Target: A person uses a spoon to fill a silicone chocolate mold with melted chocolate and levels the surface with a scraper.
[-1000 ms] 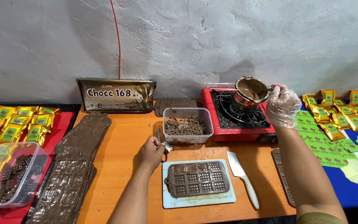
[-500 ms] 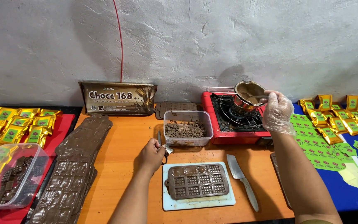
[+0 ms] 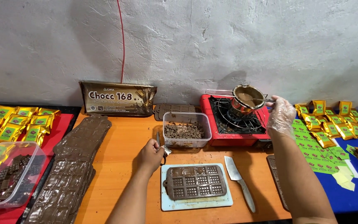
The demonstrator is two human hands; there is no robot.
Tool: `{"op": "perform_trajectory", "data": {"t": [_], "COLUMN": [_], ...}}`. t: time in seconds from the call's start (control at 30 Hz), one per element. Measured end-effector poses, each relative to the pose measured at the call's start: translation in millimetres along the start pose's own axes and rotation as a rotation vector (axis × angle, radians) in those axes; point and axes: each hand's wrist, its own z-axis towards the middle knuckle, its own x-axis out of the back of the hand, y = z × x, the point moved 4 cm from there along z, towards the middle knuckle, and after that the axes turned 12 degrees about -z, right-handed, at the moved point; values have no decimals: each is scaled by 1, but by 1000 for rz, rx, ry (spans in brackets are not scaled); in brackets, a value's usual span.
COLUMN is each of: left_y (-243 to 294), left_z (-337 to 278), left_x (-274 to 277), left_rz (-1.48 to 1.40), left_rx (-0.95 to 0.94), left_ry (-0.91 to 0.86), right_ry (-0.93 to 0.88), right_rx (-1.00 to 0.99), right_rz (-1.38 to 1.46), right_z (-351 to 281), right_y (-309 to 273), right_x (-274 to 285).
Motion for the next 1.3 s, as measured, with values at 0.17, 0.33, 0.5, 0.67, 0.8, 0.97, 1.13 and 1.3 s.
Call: {"op": "perform_trajectory", "data": {"t": [0.17,0.33,0.5,0.67,0.8,0.97,1.13,1.3], "left_y": [2,-9,2,-2,3,0,1,-3], "left_z": [-2,6,-2,1,-2,-1,-1,3], "left_x": [1,-5,1,-2,-1,-1,-2,-3], "left_rz": [-7,-13,-8,11,-3,16,-1,7], "left_rx": [-8,-22,-20,-21,-32,-9,-9,-3], "left_ry": [2,4,4,4,5,-7,6,10], "right_ry": [-27,-31,-45,-35,-33,-5,4,-43], "right_rx": [16,6,10,-93,-136,-258,-303,-278], "right_rz": [-25,-1,1,-25,-13,210,359,399], "right_z": [-13,-5,2,-18,-13,22,-2,-8], "right_y": [-4,3,9,-6,-1,36,20,16], "right_x": [-4,-3,-1,4,6,9,15,18]}}
